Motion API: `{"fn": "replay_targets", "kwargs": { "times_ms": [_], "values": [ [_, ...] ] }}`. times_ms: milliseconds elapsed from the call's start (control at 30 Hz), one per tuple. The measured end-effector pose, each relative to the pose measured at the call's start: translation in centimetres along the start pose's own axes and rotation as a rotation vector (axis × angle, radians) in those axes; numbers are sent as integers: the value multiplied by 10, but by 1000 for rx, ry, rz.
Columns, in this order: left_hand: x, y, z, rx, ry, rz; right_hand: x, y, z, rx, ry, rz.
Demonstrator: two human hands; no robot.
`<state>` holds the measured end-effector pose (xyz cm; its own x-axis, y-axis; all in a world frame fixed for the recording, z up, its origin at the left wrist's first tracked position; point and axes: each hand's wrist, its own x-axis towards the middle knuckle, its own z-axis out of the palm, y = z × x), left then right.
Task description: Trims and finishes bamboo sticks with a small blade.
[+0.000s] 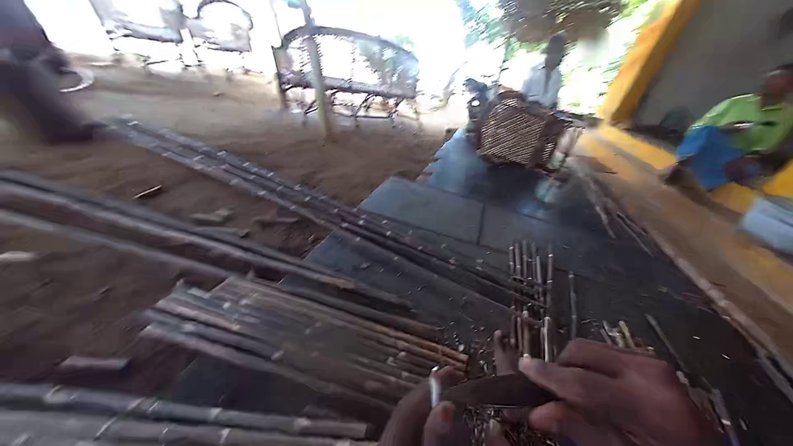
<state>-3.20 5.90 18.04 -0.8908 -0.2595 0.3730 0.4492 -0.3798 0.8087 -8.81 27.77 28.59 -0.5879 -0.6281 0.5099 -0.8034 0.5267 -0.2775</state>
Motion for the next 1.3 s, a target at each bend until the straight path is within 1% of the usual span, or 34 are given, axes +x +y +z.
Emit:
{"fn": "replay_targets", "kwargs": {
  "times_ms": [133, 333, 500, 600, 733, 767, 867, 967, 1100, 1200, 1300],
  "values": [
    [-1, 5, 1, -19, 20, 27, 3, -2, -1, 3, -67, -15],
    [0, 6, 4, -49, 4, 2, 5, -2, 5, -56, -57, -16],
    [-1, 10, 5, -16, 13, -20, 5, -2, 9, -60, -75, 1],
    [-2, 12, 6, 10, 23, -42, 6, -1, 10, -75, -42, 30],
    [-3, 17, 4, 7, -12, -15, 8, 12, 4, -111, 78, 69],
    [-3, 16, 4, 4, -5, -17, 7, 10, 1, -74, 71, 72],
    [0, 12, 5, 22, 12, -9, 6, -2, 2, 3, -33, 44],
    [-1, 7, 8, 21, -3, 7, 5, -4, 5, -7, -87, 22],
    [-3, 7, 10, 24, 12, 0, 5, -1, 6, -10, -112, 7],
    [-3, 7, 10, 36, 19, -11, 5, 0, 6, -41, -93, 41],
    [-3, 9, 10, 41, -4, -14, 5, 8, 3, -62, -12, 89]
  ]
}}
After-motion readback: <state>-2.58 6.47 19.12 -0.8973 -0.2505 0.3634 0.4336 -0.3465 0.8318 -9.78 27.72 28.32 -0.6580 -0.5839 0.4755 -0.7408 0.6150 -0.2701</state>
